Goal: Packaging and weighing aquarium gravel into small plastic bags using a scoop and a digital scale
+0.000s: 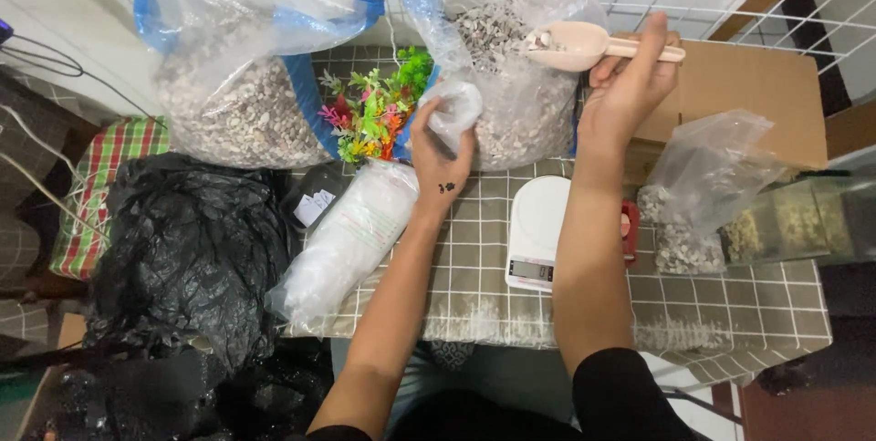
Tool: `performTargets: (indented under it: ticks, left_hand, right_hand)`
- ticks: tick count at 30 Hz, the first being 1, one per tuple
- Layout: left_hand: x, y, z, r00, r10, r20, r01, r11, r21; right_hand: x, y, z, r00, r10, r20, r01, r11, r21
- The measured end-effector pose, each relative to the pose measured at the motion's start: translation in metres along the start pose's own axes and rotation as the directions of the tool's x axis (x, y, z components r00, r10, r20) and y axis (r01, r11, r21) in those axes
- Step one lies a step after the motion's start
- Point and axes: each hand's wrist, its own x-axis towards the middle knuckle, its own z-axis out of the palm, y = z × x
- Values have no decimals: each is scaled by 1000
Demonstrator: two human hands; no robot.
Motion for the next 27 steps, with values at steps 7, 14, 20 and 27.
performTargets:
  ticks: [7,14,20,27]
  left_hand:
    - [5,7,1,998,-60,-18,55,975,-214]
    - [8,11,-7,1000,-25,-5,23,981,-195]
    - [3,-13,0,995,-78,-67,67,985,-159]
    - [10,11,-7,997,-77,-13,69,951,-302]
  right_hand:
    - [-31,-18,30,990,133,53,-134,991,26]
    - [-87,-23,55,844,-97,527,291,909,-299]
    - [-83,-23,59,544,-304,782,591,800,-100]
    - [-81,-33,51,826,-251,505,419,872,-252]
